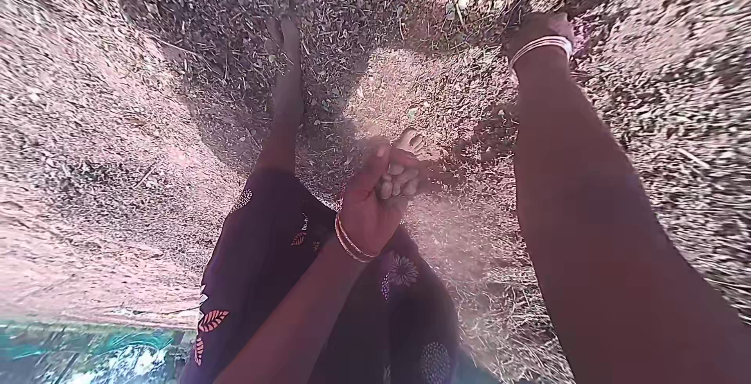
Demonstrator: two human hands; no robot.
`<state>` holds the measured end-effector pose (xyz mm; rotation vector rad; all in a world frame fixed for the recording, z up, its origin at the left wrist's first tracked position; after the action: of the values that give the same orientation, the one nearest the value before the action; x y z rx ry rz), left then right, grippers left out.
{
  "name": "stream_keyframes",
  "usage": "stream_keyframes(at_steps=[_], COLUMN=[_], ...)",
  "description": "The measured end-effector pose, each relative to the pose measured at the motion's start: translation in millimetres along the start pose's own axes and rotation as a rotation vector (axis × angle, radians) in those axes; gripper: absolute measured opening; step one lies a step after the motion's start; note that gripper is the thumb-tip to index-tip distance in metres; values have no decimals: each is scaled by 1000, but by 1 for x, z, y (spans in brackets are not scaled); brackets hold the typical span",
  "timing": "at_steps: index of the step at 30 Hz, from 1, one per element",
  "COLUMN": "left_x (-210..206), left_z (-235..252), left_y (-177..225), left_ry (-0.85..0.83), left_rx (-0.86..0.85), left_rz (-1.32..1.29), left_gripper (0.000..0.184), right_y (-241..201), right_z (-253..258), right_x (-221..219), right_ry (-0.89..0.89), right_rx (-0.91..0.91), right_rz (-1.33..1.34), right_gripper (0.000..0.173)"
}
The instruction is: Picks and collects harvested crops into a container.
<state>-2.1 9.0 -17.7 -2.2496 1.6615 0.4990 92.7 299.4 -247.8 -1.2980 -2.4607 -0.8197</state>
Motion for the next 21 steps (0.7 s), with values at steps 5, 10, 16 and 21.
stream_keyframes(at_steps=[5, 10, 16, 21], left_x=[-3, -5, -5, 0], left_z=[1, 2, 2, 3], left_y=[3, 3, 2, -3], left_ry=[-2, 4, -15, -10], left_rx=[-7, -16, -14, -19], left_rz=[-3, -19, -35, 5], left_gripper=[33, 34, 34, 37], right_y=[16, 50, 41, 15], right_z=[-2, -13, -18, -7], right_x=[-21, -61, -42, -43], right_ry=[4, 169, 73, -44], right_rx=[-12, -11, 97, 102], right_rz=[360, 1482, 474, 198], right_gripper=[47, 19, 34, 53])
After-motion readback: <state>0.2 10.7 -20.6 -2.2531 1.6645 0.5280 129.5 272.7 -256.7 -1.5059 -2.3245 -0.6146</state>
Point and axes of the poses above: each hand's wrist, its own z-axis towards the middle knuckle, its own x-axis out of the back of the hand, y = z × x, the point moved 2 cm from there along z, towards the middle knuckle, and after that the axes turned 1 degree about y, right-handed, at the moved point
